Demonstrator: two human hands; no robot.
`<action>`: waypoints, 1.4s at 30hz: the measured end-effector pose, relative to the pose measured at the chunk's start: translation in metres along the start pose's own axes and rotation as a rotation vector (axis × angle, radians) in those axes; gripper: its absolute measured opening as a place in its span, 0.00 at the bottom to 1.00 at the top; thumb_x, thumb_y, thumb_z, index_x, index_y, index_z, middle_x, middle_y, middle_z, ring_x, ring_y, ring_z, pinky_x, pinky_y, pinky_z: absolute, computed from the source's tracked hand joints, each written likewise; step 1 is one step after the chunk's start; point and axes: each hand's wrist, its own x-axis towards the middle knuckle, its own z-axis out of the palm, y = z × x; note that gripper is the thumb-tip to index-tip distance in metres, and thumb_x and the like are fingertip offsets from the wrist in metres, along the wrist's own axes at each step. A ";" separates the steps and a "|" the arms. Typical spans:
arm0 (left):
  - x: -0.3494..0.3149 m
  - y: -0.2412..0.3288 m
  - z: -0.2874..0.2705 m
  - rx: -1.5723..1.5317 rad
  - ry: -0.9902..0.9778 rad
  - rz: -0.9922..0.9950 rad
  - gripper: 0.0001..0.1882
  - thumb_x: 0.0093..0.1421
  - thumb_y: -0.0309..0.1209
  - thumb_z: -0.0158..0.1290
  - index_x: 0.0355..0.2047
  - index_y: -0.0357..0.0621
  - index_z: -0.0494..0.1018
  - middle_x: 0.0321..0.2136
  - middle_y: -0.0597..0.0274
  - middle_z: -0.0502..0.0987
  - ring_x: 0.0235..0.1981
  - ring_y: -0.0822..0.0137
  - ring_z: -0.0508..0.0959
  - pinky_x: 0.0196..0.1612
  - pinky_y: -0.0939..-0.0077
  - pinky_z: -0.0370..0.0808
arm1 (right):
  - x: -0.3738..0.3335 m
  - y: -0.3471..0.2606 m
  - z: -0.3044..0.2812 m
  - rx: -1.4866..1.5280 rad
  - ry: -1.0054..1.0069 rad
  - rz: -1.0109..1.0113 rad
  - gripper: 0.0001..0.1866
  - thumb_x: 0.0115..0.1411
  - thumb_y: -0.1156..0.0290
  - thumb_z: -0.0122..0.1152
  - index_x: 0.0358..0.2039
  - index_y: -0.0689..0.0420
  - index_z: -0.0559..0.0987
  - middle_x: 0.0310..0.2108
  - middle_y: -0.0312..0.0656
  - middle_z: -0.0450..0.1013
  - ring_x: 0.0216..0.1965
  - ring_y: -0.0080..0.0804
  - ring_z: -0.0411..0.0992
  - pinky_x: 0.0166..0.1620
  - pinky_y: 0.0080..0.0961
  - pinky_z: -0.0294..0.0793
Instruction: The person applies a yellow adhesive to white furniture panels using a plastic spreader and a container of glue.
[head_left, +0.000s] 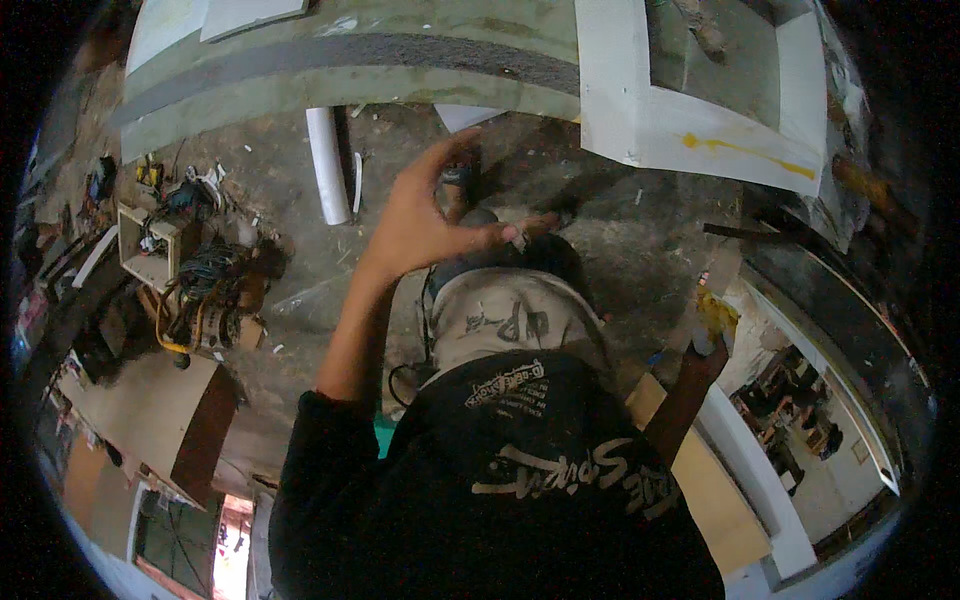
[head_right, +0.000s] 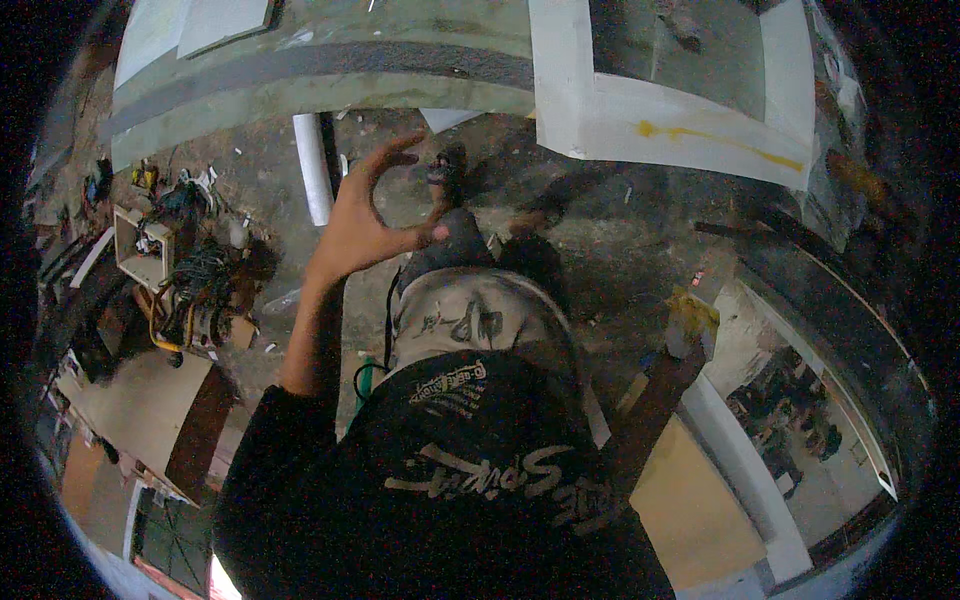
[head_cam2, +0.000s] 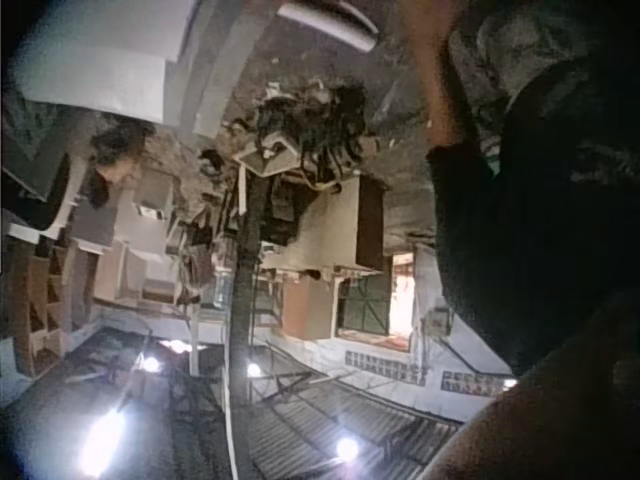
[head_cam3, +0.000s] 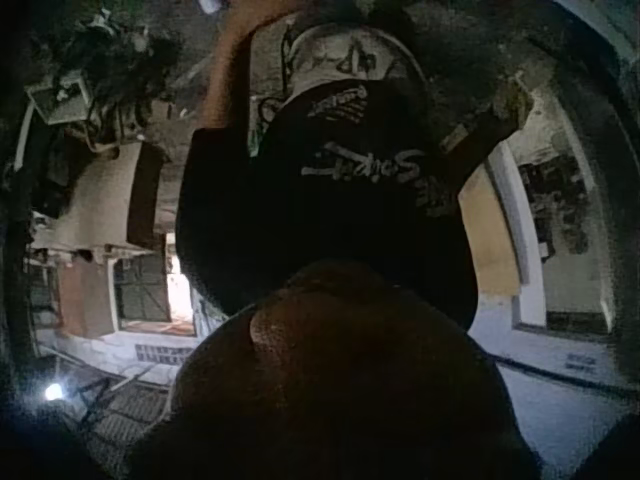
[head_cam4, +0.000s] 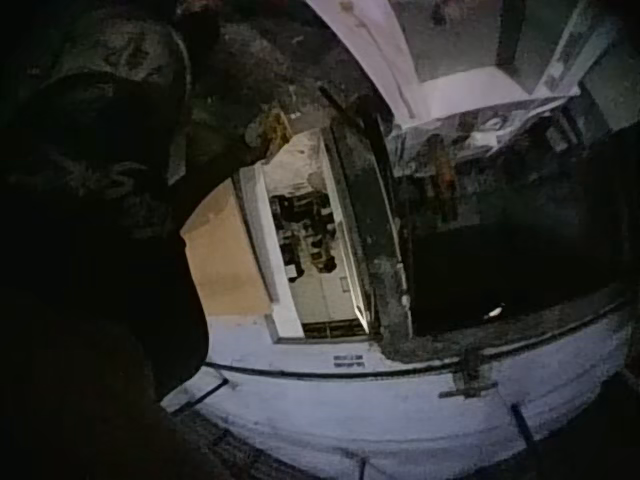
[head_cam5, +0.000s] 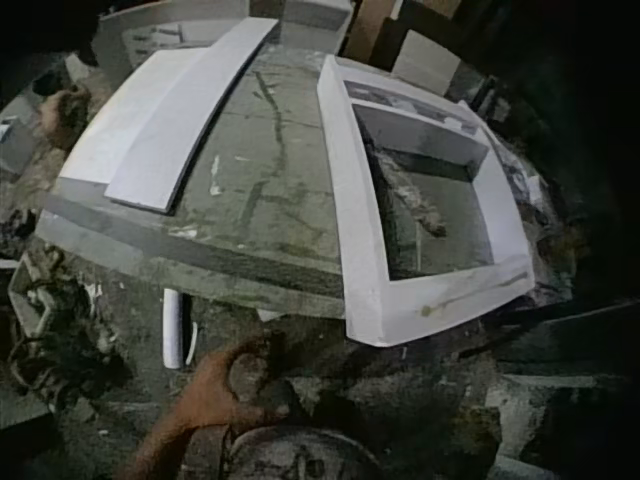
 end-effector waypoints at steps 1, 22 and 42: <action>0.003 -0.010 0.003 0.040 -0.006 -0.035 0.50 0.37 0.43 0.73 0.58 0.34 0.65 0.48 0.48 0.76 0.51 0.56 0.75 0.56 0.64 0.69 | 0.000 0.001 0.000 0.003 0.002 -0.001 0.25 0.60 0.68 0.62 0.55 0.66 0.69 0.49 0.46 0.72 0.48 0.38 0.73 0.50 0.31 0.76; 0.110 -0.102 0.094 -1.280 -0.011 -0.778 0.40 0.54 0.51 0.60 0.60 0.40 0.62 0.58 0.46 0.62 0.56 0.45 0.66 0.59 0.46 0.63 | -0.002 0.003 0.023 0.032 0.020 0.000 0.25 0.60 0.68 0.63 0.54 0.66 0.70 0.48 0.44 0.73 0.48 0.36 0.73 0.50 0.31 0.75; 0.052 -0.036 0.123 -0.082 0.601 0.141 0.29 0.65 0.42 0.49 0.61 0.38 0.61 0.58 0.51 0.66 0.56 0.57 0.67 0.58 0.61 0.63 | 0.104 -0.199 0.127 -1.117 -0.368 -1.193 0.21 0.56 0.83 0.50 0.50 0.60 0.78 0.51 0.48 0.75 0.53 0.41 0.73 0.57 0.32 0.68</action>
